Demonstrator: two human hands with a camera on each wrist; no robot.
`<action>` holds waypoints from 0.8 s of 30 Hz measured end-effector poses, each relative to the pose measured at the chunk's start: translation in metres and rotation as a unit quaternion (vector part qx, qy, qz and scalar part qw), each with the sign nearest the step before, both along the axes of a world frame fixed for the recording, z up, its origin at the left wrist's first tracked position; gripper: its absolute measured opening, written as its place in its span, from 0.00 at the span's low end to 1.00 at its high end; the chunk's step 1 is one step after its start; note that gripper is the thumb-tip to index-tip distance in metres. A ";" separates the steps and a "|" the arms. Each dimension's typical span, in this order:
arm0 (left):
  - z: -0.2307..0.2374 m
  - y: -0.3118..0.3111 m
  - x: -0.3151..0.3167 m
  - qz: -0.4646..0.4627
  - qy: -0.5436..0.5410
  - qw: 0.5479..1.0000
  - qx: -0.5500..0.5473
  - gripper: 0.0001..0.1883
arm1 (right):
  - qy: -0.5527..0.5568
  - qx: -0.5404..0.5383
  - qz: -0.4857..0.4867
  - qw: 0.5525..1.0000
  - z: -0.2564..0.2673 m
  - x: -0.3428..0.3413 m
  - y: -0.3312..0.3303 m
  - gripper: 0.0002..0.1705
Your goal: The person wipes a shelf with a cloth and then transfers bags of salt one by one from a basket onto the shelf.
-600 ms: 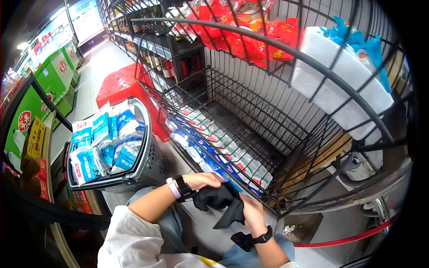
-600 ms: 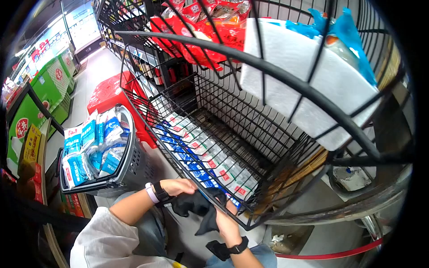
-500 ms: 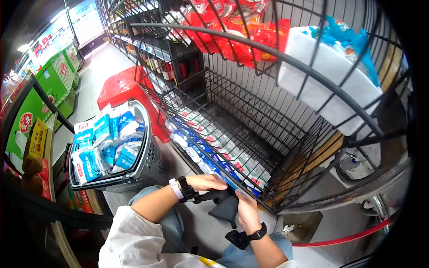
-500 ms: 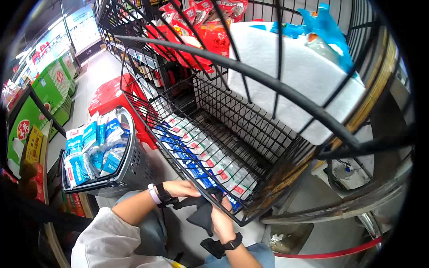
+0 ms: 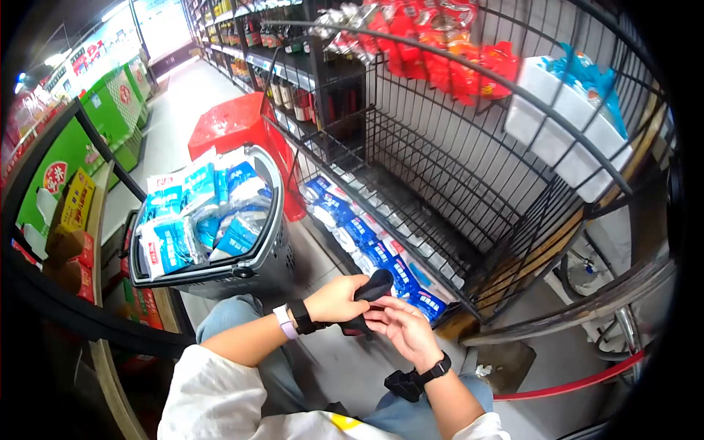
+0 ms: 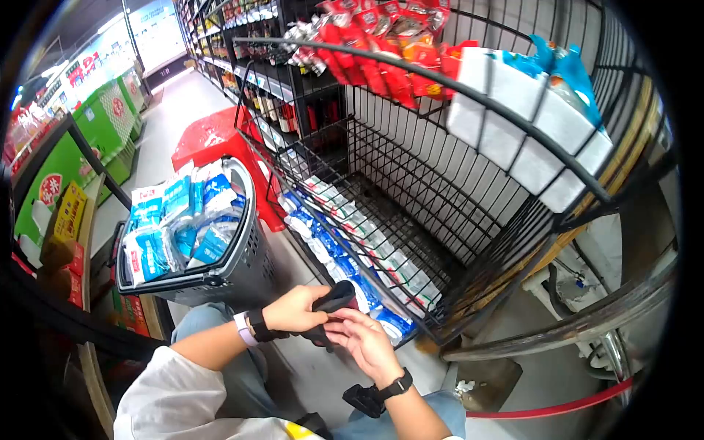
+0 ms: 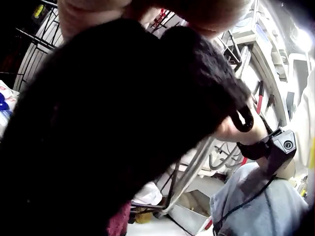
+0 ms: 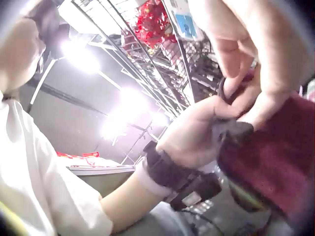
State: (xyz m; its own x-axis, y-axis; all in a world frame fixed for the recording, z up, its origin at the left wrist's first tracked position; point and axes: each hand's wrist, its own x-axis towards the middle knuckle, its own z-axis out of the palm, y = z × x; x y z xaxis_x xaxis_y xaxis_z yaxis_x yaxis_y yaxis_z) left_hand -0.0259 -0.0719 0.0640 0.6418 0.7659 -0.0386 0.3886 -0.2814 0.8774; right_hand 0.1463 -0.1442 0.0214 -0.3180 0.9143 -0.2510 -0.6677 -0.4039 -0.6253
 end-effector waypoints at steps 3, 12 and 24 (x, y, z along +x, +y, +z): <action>0.007 0.003 -0.013 0.001 -0.020 0.999 0.043 0.12 | 0.015 -0.057 -0.052 0.997 -0.031 -0.016 0.003 0.13; 0.015 -0.018 -0.047 -0.268 -0.119 0.946 0.140 0.18 | -0.019 -0.149 -0.059 0.987 0.010 -0.089 0.025 0.19; 0.058 0.001 -0.108 -0.271 -0.433 0.827 0.236 0.10 | -0.218 0.015 -0.084 0.972 0.077 -0.076 0.071 0.16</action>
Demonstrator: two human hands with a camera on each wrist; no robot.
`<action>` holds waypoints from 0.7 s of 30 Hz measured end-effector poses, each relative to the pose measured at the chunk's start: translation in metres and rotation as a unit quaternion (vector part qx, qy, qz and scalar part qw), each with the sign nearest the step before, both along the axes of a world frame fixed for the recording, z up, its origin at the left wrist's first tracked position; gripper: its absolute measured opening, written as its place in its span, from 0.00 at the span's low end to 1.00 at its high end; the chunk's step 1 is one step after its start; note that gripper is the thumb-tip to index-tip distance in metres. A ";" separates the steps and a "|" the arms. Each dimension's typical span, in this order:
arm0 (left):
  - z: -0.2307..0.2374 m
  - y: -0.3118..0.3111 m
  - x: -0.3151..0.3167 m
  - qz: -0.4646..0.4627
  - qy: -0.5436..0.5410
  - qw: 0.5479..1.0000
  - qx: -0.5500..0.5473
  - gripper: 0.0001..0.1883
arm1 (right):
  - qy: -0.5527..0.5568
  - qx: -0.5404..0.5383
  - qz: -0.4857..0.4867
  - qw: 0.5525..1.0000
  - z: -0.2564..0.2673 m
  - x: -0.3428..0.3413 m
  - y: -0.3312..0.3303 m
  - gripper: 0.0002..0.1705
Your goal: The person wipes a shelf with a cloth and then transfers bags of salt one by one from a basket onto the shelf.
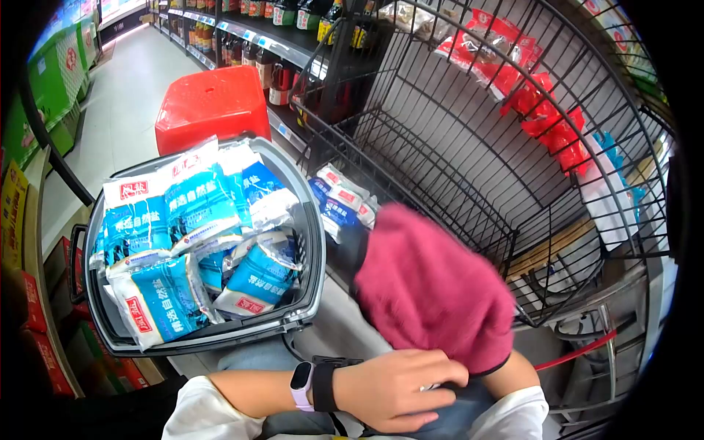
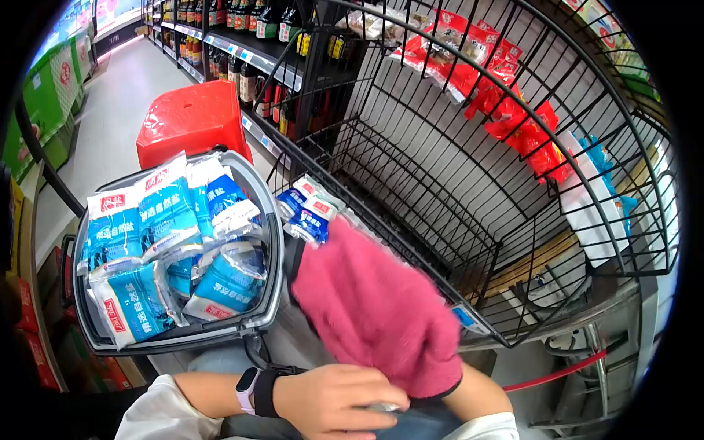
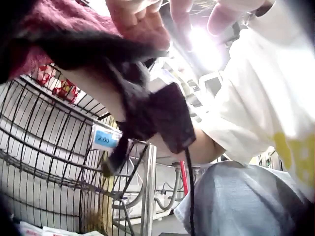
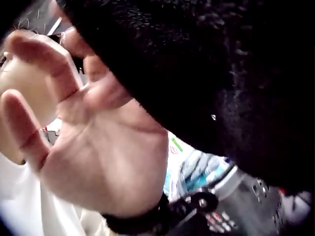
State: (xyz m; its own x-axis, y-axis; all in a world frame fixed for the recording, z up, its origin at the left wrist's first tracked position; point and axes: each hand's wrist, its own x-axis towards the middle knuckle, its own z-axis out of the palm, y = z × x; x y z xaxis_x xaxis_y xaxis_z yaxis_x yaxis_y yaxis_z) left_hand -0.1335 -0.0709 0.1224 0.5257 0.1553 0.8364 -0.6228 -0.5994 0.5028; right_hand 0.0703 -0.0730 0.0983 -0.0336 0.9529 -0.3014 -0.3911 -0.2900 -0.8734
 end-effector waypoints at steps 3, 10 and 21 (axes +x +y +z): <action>0.001 -0.014 0.001 -0.043 -0.010 0.999 0.014 0.07 | -0.040 0.052 -0.066 0.996 0.024 0.027 -0.001 0.15; -0.063 -0.006 0.045 0.116 0.246 0.951 -0.151 0.10 | -0.088 0.146 -0.153 0.973 0.065 0.071 0.039 0.14; -0.052 0.038 0.033 0.051 0.360 0.926 -0.103 0.16 | -0.120 0.196 -0.153 0.961 0.124 0.043 0.116 0.11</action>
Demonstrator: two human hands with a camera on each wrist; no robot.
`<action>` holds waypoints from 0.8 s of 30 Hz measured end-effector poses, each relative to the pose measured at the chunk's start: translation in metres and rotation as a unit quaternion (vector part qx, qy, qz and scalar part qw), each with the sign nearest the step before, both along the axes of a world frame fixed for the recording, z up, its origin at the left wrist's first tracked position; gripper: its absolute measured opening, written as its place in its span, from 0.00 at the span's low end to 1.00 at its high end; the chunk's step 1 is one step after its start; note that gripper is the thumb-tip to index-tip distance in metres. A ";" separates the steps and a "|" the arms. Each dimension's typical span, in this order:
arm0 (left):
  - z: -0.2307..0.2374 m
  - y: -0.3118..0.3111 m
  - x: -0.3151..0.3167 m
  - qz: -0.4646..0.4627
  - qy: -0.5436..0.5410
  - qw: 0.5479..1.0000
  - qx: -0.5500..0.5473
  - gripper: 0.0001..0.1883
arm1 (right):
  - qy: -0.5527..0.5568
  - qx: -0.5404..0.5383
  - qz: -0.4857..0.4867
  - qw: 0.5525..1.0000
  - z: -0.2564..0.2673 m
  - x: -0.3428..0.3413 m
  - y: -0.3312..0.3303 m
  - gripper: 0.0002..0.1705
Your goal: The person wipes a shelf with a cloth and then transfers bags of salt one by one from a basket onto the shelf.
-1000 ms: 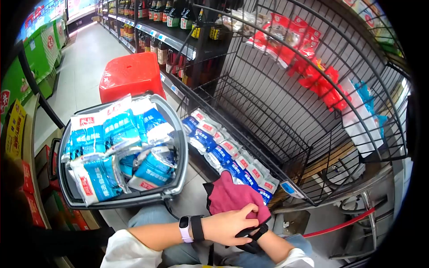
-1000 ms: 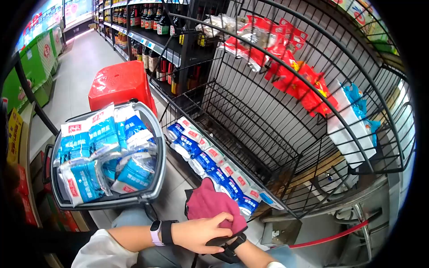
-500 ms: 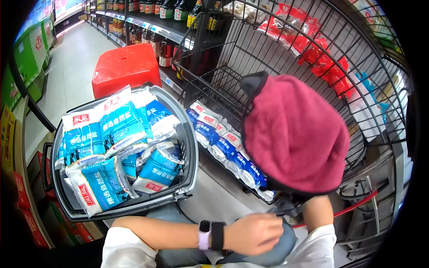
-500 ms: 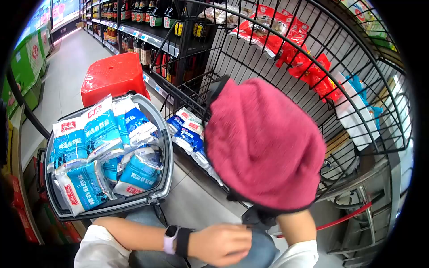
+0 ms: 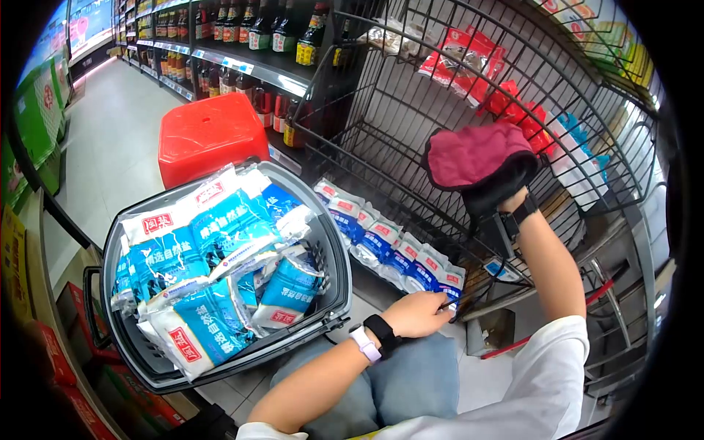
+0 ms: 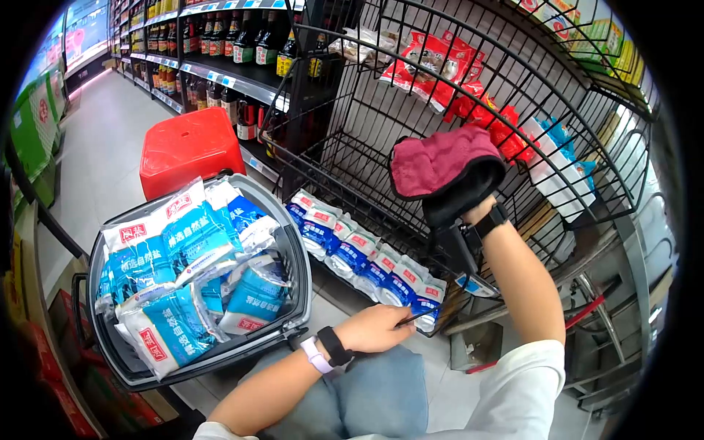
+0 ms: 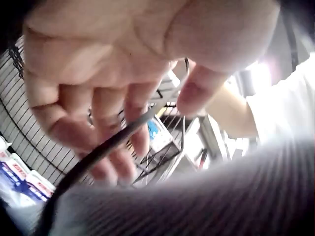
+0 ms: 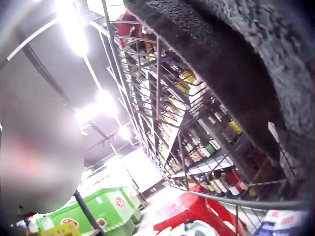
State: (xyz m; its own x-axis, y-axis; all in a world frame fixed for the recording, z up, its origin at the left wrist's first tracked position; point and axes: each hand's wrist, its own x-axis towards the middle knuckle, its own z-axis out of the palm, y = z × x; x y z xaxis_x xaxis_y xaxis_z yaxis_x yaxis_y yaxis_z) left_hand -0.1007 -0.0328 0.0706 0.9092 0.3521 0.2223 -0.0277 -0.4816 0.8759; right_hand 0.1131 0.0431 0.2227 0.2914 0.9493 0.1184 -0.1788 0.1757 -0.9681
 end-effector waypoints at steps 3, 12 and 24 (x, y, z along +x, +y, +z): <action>-0.005 -0.014 -0.006 0.062 0.017 0.987 0.145 0.19 | -0.015 -0.005 0.015 1.000 0.008 -0.011 0.008 0.11; 0.031 -0.019 -0.037 0.239 -0.021 0.960 0.143 0.23 | -0.030 -0.025 0.143 0.989 -0.010 -0.036 0.078 0.09; 0.013 -0.023 -0.062 0.188 0.075 0.953 0.226 0.25 | -0.147 0.132 0.206 0.958 -0.038 0.033 0.285 0.13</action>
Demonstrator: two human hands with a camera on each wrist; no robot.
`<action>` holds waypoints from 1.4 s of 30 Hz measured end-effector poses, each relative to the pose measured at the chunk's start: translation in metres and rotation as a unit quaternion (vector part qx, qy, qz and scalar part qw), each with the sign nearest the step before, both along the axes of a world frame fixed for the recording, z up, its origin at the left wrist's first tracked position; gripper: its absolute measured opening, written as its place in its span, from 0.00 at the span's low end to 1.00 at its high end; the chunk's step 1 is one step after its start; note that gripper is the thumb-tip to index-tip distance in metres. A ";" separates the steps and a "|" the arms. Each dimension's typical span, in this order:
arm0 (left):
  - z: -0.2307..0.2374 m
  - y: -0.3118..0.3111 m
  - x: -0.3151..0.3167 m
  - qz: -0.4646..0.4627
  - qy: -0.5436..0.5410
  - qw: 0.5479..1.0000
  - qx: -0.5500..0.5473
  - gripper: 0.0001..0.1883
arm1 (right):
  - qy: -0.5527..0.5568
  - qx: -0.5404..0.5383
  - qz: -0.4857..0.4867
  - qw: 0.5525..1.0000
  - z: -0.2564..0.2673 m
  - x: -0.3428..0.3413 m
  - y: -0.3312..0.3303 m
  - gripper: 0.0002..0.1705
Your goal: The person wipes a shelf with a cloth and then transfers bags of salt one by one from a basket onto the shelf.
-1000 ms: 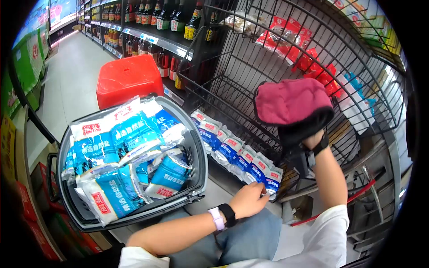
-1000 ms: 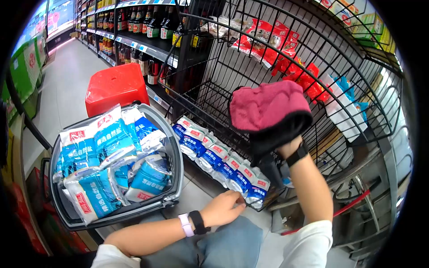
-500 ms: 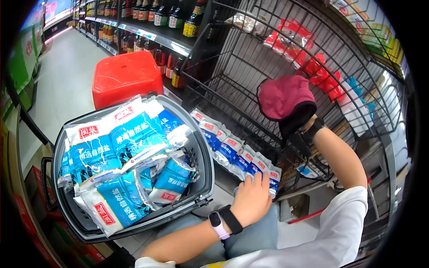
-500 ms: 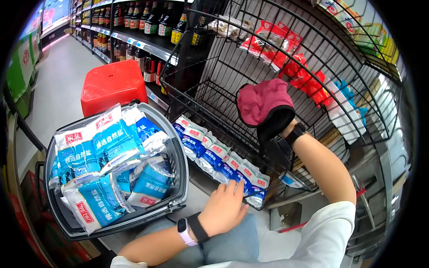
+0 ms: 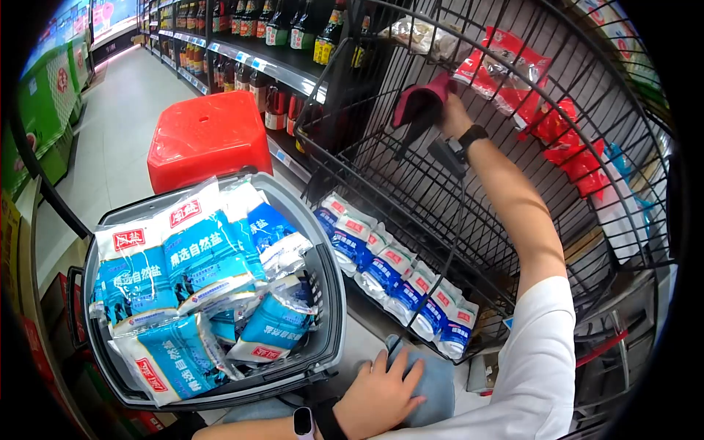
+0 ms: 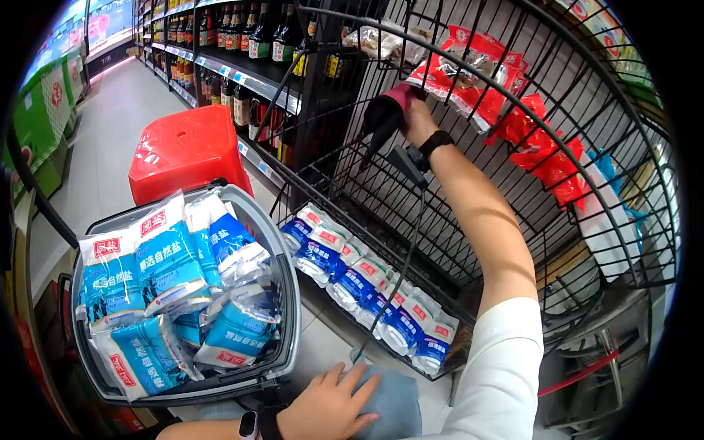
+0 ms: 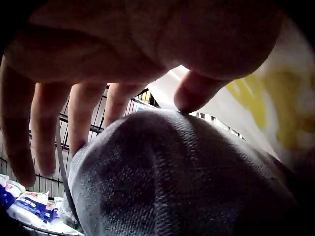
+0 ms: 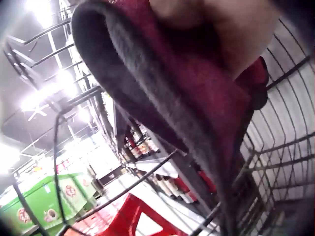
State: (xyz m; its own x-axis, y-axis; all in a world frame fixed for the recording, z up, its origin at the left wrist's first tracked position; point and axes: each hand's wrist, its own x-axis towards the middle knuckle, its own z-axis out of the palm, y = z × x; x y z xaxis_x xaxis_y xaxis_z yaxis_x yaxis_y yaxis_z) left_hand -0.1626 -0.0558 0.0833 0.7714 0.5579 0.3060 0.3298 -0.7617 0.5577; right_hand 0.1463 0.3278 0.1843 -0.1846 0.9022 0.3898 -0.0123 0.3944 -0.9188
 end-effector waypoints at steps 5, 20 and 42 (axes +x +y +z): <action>-0.007 0.010 0.011 -0.025 -0.045 0.998 -0.043 0.26 | 0.088 -0.093 -0.204 0.971 -0.010 0.041 0.000 0.13; -0.014 0.025 0.001 0.032 0.016 0.990 -0.138 0.24 | 0.207 -0.075 -0.222 0.950 -0.039 0.057 -0.065 0.19; 0.000 0.061 0.094 -0.181 0.335 0.886 -0.263 0.32 | 0.127 -0.100 -0.211 0.964 0.016 -0.021 -0.152 0.21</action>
